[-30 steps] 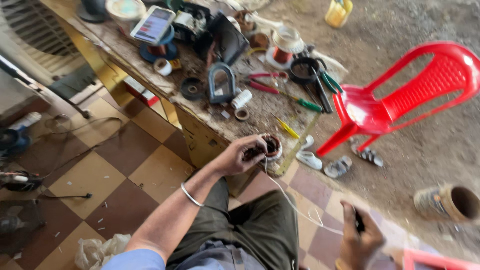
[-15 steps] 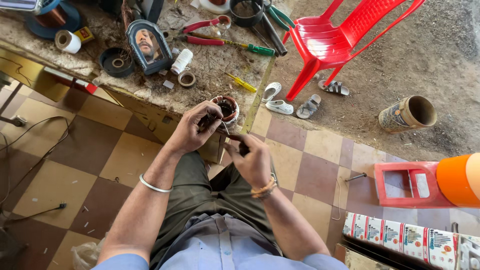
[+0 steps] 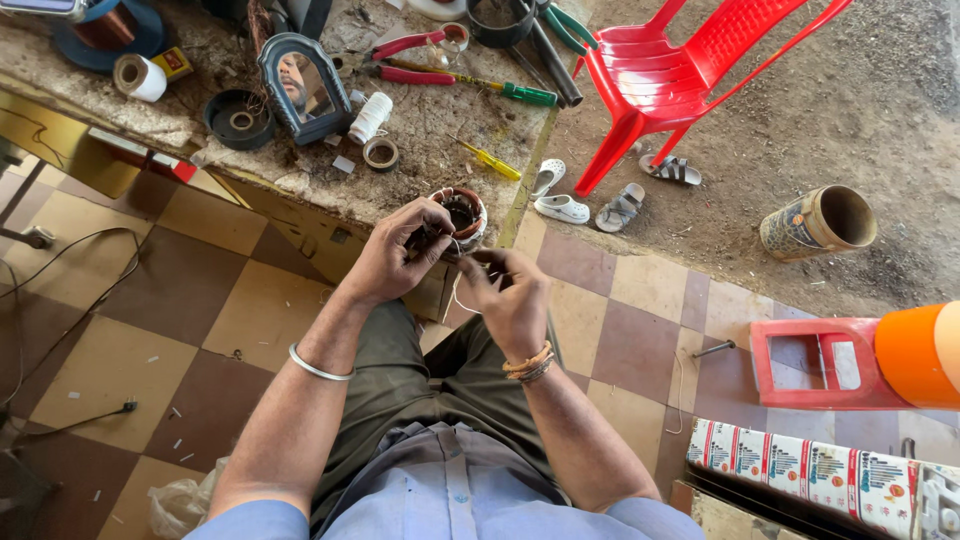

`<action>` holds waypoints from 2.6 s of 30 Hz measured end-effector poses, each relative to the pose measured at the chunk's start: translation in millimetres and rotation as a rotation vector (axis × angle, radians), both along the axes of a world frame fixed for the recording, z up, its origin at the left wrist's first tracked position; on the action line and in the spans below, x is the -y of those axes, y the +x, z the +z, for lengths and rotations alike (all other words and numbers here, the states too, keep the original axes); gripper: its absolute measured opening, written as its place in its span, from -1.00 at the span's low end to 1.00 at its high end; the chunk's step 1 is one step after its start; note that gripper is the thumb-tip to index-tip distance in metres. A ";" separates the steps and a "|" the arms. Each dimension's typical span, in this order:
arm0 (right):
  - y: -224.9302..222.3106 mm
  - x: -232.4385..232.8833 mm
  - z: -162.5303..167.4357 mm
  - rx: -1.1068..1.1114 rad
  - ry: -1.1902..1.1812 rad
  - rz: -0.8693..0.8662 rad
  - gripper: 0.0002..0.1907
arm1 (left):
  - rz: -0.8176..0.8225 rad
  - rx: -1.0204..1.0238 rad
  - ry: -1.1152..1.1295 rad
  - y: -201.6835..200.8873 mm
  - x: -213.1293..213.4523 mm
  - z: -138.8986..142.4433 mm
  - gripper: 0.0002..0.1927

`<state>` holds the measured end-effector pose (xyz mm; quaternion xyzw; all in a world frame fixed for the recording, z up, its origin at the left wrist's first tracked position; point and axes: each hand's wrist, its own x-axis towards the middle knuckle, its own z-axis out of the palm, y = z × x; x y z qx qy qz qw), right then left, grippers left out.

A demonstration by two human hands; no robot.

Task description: The person sits on the floor and winds a white insulated wire around the slots of a motor stator. They hold the stator with the left hand and feed the wire with the right hand, repeatedly looping the wire into the slots.

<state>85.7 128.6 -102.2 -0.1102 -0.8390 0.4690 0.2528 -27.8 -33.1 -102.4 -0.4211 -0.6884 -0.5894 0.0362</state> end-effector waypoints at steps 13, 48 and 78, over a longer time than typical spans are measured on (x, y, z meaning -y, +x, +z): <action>2.9 18.9 -8.4 -0.037 -0.056 0.088 -0.89 | 0.014 -0.019 0.002 -1.5 0.4 -1.3 -0.82; -1.2 -9.6 -11.4 0.010 -0.183 0.052 -0.86 | 0.023 0.031 -0.015 0.1 -2.6 -4.7 -0.83; -2.0 -45.7 19.7 0.113 -0.032 0.057 -0.69 | 0.020 -0.009 0.012 -1.8 1.3 -3.0 -0.81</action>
